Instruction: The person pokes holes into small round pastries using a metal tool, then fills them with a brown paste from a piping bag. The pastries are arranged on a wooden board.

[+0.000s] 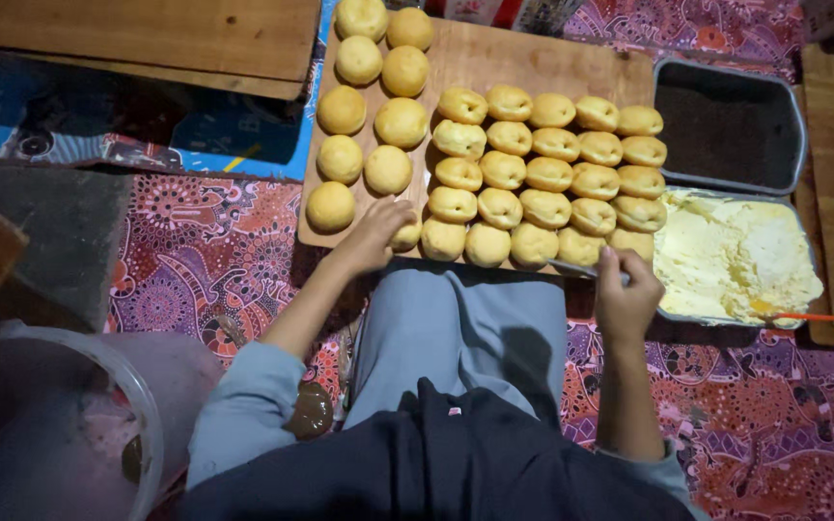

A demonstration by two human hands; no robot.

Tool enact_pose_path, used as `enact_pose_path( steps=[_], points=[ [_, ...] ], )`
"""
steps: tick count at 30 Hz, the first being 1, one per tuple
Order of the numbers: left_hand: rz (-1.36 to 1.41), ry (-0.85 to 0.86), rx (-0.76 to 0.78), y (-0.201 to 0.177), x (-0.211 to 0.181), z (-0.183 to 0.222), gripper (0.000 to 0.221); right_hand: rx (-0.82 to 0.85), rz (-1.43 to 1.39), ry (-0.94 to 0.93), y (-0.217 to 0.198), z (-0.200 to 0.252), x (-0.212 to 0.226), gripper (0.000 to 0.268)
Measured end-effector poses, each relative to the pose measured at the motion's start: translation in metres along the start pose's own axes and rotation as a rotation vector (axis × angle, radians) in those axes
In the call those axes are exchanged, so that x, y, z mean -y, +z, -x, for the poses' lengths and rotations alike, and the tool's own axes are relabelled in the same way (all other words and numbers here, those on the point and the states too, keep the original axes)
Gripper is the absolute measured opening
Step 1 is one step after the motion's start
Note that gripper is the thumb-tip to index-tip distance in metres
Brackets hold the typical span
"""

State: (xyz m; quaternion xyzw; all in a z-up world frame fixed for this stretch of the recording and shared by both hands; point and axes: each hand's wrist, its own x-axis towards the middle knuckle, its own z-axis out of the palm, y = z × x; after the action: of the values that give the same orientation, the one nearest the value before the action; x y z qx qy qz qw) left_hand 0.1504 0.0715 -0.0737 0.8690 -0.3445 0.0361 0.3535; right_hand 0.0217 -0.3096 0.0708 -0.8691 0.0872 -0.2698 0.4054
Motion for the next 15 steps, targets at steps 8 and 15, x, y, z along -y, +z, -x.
enact_pose_path(
  steps=[8, 15],
  points=[
    [-0.12, -0.157, -0.012, -0.018, -0.002, -0.018, 0.063, 0.052, 0.047, 0.332, -0.027, 0.058, -0.062, 0.025],
    [-0.518, -0.563, -0.162, -0.034, 0.007, -0.082, 0.074, 0.147, 0.009, 0.418, -0.023, 0.067, -0.065, 0.026]
  ],
)
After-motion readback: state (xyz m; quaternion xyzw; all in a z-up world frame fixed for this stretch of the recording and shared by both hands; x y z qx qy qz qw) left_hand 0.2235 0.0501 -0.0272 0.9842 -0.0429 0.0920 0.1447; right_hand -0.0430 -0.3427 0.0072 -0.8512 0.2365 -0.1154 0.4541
